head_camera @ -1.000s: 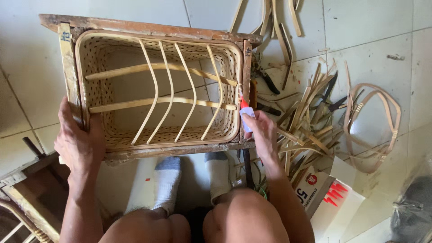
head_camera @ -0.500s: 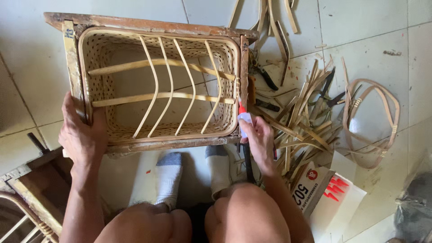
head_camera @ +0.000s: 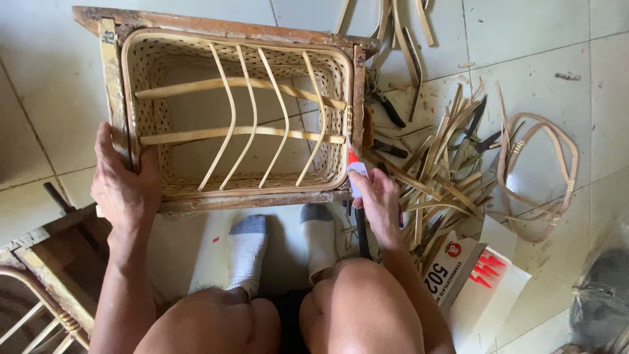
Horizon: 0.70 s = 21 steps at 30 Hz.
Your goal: The person assembles a rectangular woven basket by hammering a wooden frame into place, trimming excess material with pliers, and applying glue along the edges. They then insert a woven insert and secure it with a knife.
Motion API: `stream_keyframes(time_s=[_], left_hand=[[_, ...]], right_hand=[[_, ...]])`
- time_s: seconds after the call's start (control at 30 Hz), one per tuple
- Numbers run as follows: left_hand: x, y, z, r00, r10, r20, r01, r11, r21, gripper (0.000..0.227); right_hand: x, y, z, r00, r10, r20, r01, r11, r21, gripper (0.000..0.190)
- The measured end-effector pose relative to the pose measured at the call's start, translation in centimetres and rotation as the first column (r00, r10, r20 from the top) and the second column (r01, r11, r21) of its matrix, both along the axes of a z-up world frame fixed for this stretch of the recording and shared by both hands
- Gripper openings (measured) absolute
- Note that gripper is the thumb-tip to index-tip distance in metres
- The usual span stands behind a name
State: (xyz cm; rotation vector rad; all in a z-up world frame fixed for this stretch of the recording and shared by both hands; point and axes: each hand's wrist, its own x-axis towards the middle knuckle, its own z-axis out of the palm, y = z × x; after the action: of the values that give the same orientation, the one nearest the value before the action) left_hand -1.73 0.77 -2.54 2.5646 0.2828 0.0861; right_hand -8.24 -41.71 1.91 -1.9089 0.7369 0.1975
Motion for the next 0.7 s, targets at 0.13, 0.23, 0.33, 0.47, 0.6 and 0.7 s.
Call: stream_keyframes(time_s=[0.13, 0.23, 0.33, 0.47, 0.6, 0.7], left_hand=[[0.1, 0.3, -0.4, 0.999, -0.036, 0.035, 0.036, 0.999, 0.017, 0.065], [0.2, 0.4, -0.7, 0.999, -0.035, 0.018, 0.036, 0.999, -0.014, 0.059], [-0.1, 0.4, -0.7, 0.992, -0.073, 0.106, 0.072, 0.997, 0.015, 0.060], [-0.1, 0.1, -0.1, 0.999, -0.031, 0.044, 0.032, 0.999, -0.017, 0.058], [0.1, -0.2, 0.5, 1.000, -0.007, 0.008, 0.007, 0.999, -0.039, 0.059], [0.0, -0.4, 0.8, 1.000, 0.005, -0.009, -0.006, 0.999, -0.032, 0.059]], right_hand=[[-1.9, 0.1, 1.0, 0.999, 0.011, 0.032, -0.013, 0.997, 0.081, 0.034], [-3.1, 0.2, 1.3, 0.994, 0.041, 0.105, -0.052, 0.993, 0.106, 0.032], [-3.3, 0.1, 0.6, 0.976, 0.053, 0.213, -0.071, 0.994, 0.078, 0.034], [-1.5, -0.5, -1.3, 0.973, 0.066, 0.221, -0.065, 0.998, -0.015, 0.036], [-0.2, -0.9, -1.6, 0.983, 0.052, 0.176, -0.051, 0.999, -0.012, 0.033], [-0.9, -0.7, -0.6, 0.983, 0.060, 0.174, -0.076, 0.993, 0.089, 0.030]])
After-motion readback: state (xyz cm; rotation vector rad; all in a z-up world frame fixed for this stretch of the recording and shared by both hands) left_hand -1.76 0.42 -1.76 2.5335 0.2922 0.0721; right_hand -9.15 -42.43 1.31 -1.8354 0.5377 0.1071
